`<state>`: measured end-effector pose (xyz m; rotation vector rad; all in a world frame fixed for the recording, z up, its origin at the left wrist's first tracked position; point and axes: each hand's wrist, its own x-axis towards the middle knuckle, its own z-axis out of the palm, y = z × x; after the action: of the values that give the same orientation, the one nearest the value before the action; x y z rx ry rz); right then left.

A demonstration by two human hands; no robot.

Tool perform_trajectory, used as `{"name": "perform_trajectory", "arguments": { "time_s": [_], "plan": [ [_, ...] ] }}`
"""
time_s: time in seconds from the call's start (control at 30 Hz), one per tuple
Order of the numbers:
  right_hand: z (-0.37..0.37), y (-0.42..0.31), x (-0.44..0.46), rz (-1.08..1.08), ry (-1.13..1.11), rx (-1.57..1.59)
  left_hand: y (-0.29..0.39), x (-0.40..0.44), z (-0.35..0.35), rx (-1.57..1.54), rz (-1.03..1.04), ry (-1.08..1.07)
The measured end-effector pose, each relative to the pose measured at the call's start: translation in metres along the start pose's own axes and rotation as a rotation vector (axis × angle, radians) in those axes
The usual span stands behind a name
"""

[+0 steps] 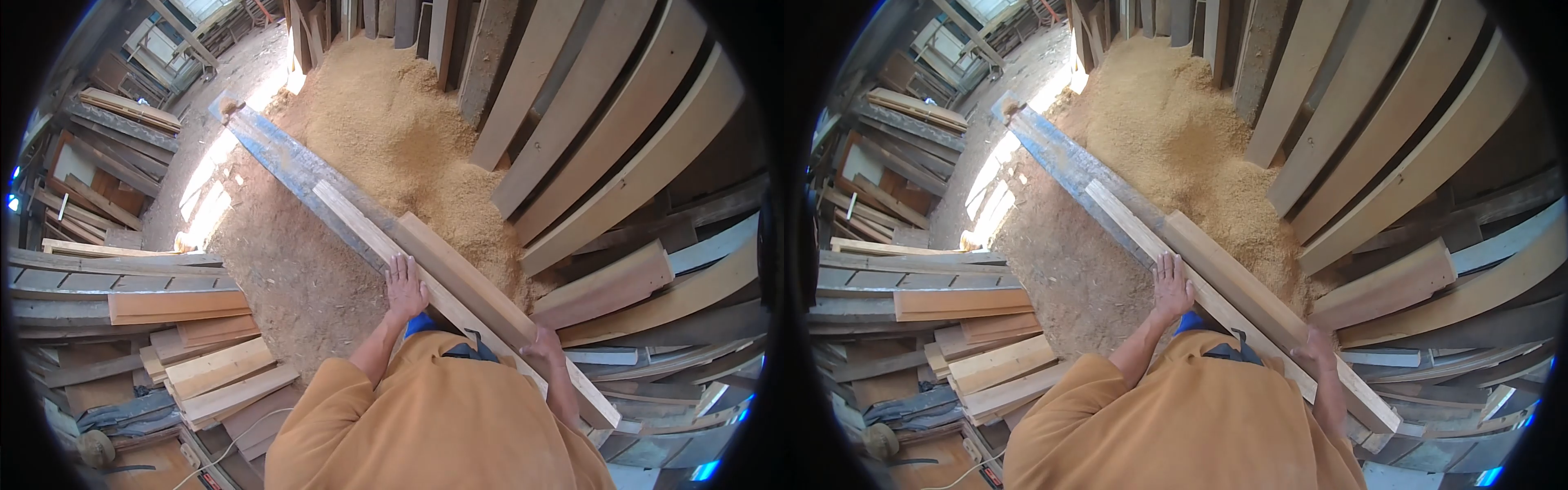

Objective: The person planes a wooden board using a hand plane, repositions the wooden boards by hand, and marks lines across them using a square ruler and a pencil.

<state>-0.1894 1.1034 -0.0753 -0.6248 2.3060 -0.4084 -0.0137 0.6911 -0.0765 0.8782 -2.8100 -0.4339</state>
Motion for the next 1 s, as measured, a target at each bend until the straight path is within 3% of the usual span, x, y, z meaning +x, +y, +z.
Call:
{"name": "perform_trajectory", "arguments": {
  "time_s": [0.07, 0.17, 0.27, 0.37, 0.47, 0.57, 0.67, 0.8, 0.9, 1.0],
  "plan": [
    [-0.019, -0.006, 0.0, -0.04, -0.094, 0.099, 0.005, 0.003, -0.007, 0.051, -0.023, -0.008],
    [-0.037, -0.037, -0.006, 0.108, -0.078, 0.098, 0.01, 0.011, -0.039, -0.093, 0.004, -0.062],
    [-0.056, -0.073, -0.003, 0.052, 0.066, 0.112, 0.026, 0.032, -0.079, -0.547, -0.202, -0.536],
    [-0.087, -0.124, 0.002, -0.017, 0.245, 0.046, 0.042, 0.036, -0.071, -0.687, -0.163, -0.606],
    [-0.138, -0.195, -0.006, -0.064, 0.302, 0.166, 0.061, 0.047, -0.053, -1.17, -0.197, -0.479],
    [-0.175, -0.254, -0.014, -0.189, 0.441, 0.206, 0.084, 0.088, -0.098, -1.59, 0.072, -0.476],
    [-0.207, -0.314, -0.036, -0.19, 0.48, 0.417, 0.1, 0.128, -0.149, -1.597, 0.179, -0.337],
    [-0.218, -0.34, -0.033, -0.406, 0.663, 0.764, 0.124, 0.153, -0.233, -1.676, 0.585, -0.247],
    [-0.218, -0.347, -0.019, -0.619, 0.793, 1.064, 0.137, 0.153, -0.239, -1.258, 0.794, -0.014],
    [-0.21, -0.357, -0.012, -0.669, 0.917, 1.325, 0.13, 0.142, -0.188, -0.735, 0.882, 0.145]
  ]
}}
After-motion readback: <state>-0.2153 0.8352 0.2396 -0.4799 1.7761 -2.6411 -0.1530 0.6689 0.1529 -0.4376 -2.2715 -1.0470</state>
